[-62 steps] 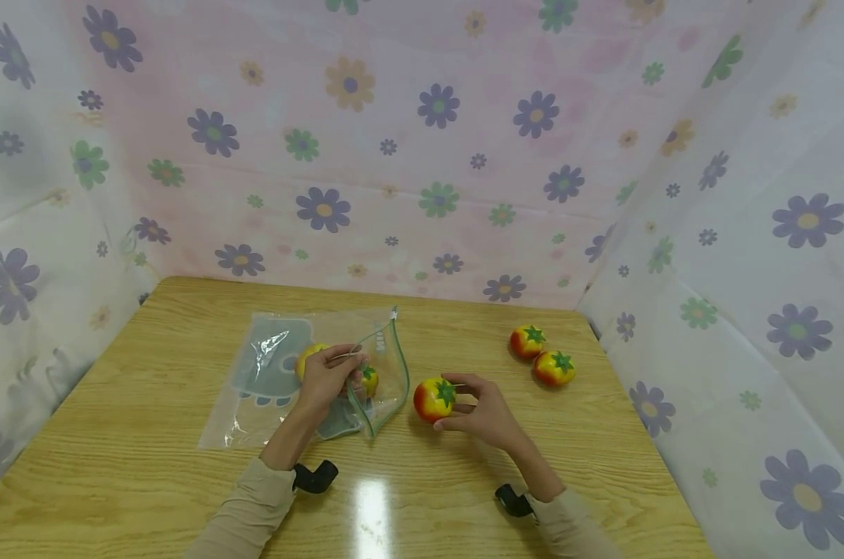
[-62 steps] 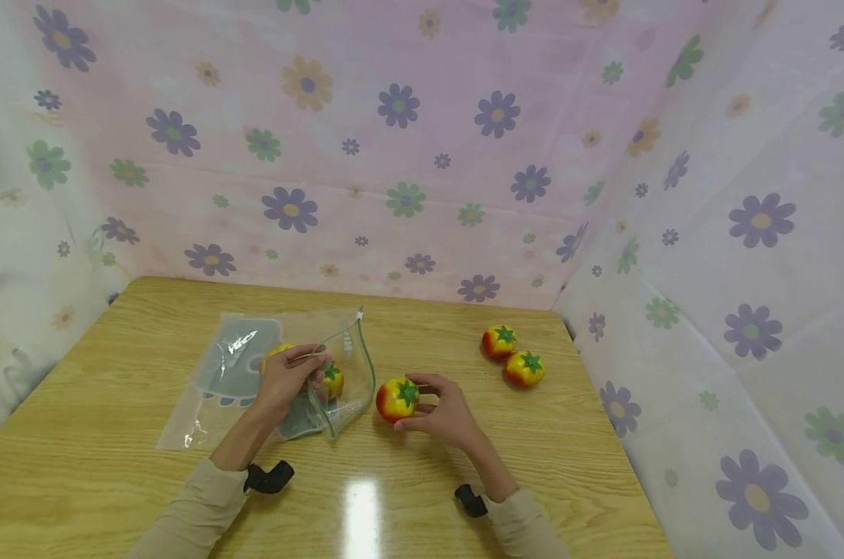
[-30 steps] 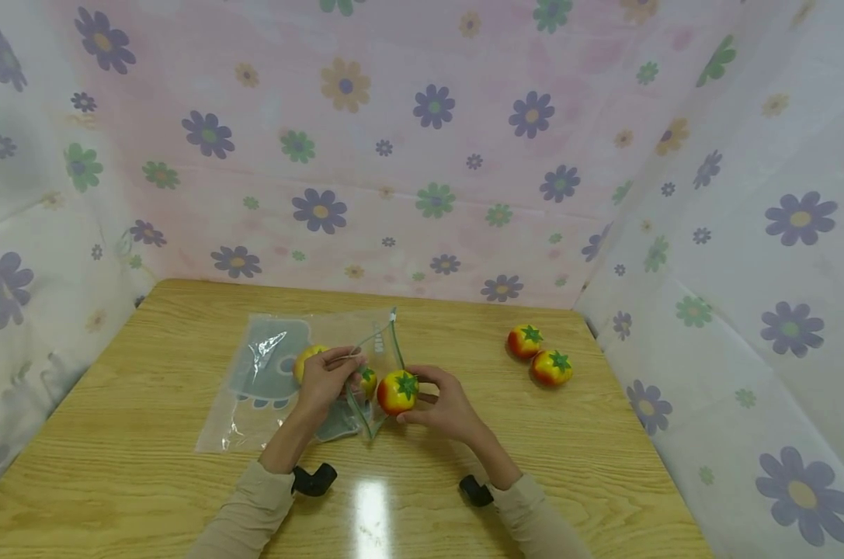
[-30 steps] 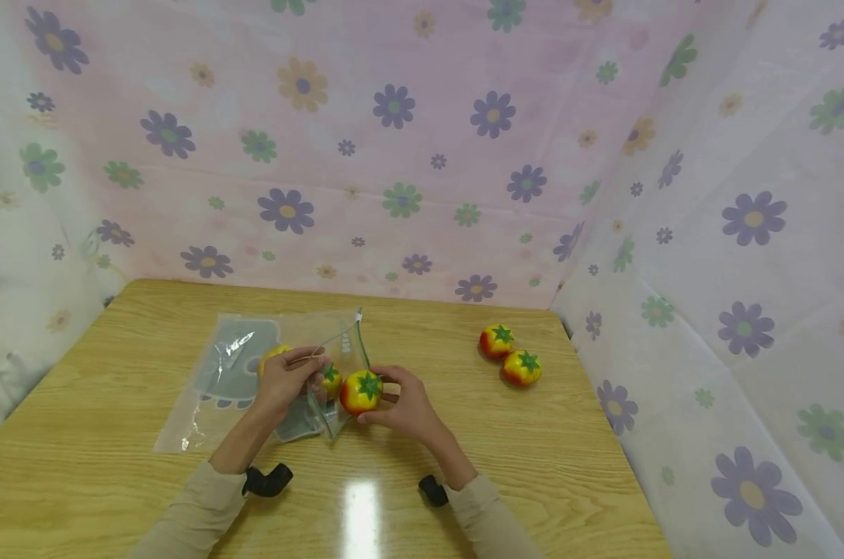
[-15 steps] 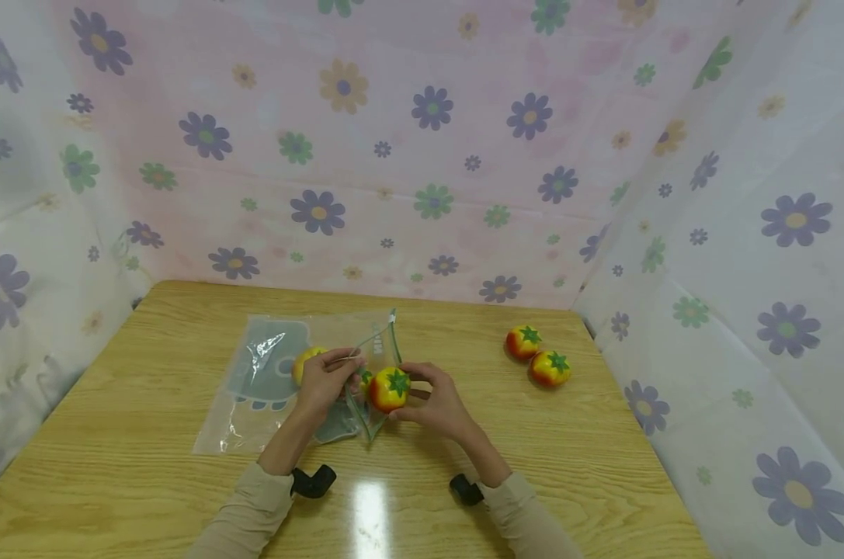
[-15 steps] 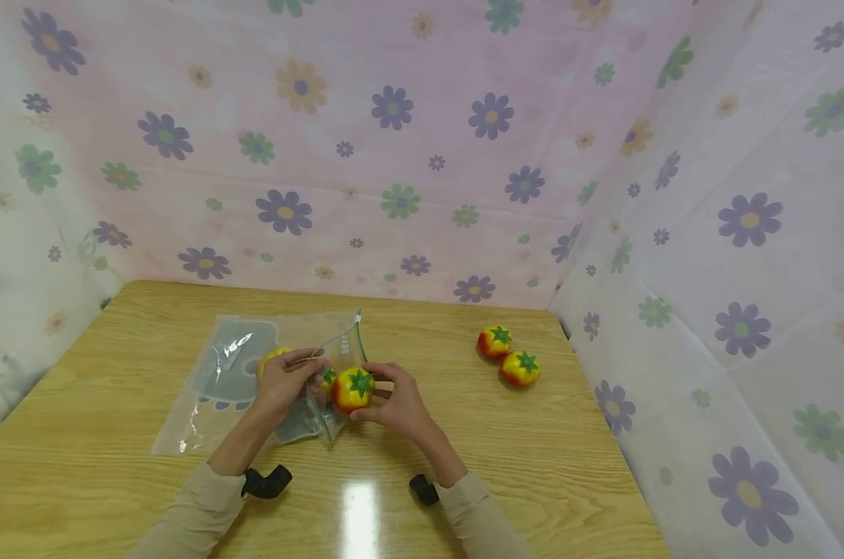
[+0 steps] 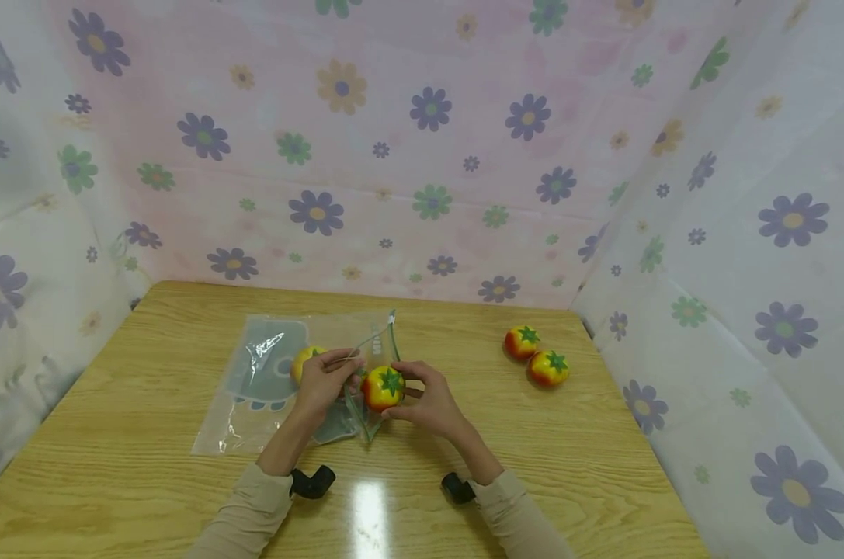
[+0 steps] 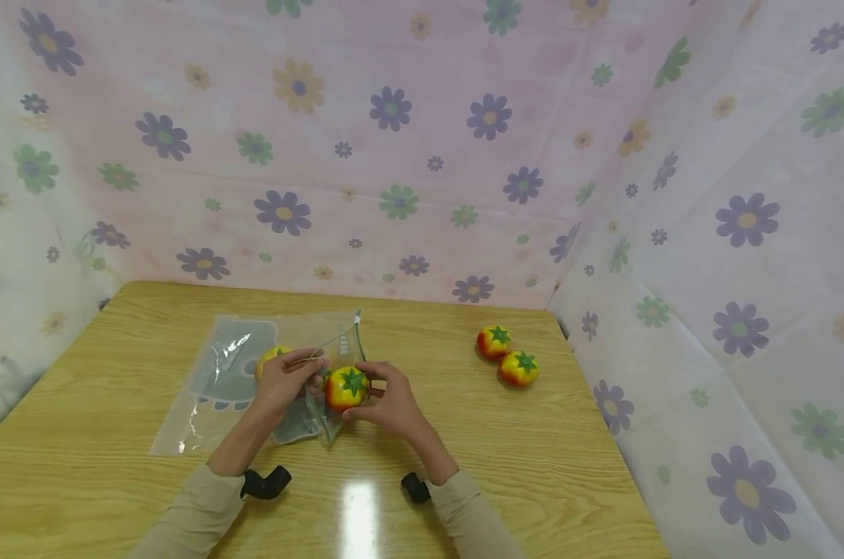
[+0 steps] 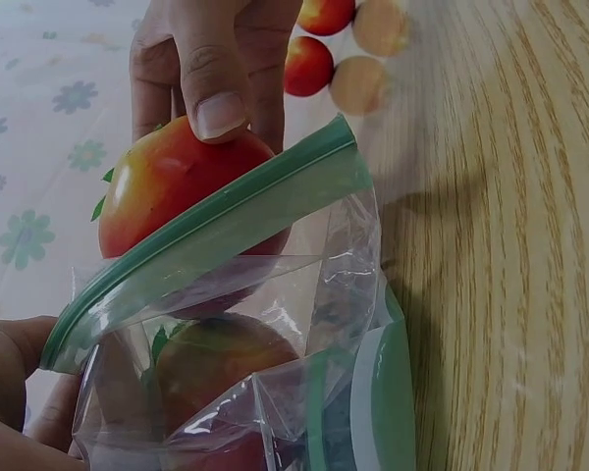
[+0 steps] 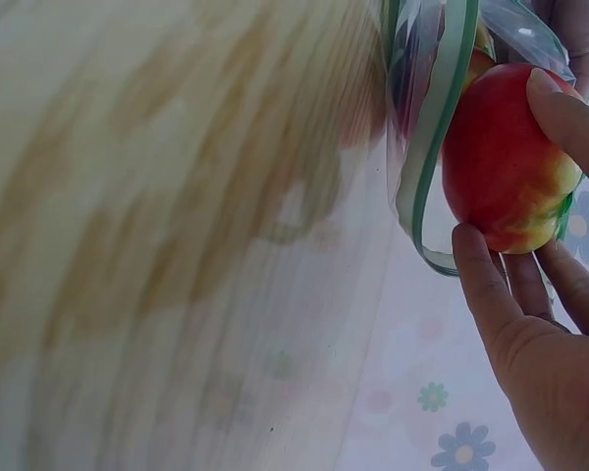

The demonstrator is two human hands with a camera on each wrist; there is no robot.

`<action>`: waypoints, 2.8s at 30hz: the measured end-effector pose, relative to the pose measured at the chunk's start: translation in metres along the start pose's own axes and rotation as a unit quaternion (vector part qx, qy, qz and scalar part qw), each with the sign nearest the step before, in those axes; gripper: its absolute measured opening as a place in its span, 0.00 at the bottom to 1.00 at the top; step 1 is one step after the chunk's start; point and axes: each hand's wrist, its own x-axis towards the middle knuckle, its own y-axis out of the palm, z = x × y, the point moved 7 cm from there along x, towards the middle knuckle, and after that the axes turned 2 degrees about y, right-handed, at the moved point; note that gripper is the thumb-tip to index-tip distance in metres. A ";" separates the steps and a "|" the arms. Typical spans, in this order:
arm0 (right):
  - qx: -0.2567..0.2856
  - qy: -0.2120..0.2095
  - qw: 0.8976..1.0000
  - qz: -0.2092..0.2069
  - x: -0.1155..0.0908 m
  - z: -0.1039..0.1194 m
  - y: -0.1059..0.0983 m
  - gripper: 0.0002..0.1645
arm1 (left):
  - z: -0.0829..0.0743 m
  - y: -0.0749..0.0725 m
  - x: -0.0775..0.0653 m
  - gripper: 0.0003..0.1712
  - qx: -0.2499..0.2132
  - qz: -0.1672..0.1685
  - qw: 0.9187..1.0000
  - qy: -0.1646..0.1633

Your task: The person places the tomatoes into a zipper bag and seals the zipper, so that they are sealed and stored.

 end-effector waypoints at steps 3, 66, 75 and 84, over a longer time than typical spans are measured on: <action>0.004 0.009 1.000 0.007 0.000 0.005 0.001 0.45 | 0.001 0.000 0.001 0.20 0.002 -0.001 1.000 0.001; -0.018 0.027 0.999 0.044 0.005 0.016 0.009 0.38 | 0.001 0.005 -0.002 0.21 -0.048 0.019 0.999 0.000; -0.021 0.019 0.999 0.046 0.013 -0.006 0.017 0.39 | 0.003 0.004 -0.002 0.21 -0.053 0.017 0.998 -0.003; -0.030 0.009 0.998 0.049 0.015 -0.003 0.022 0.40 | 0.002 0.004 -0.001 0.22 -0.058 0.014 0.998 -0.005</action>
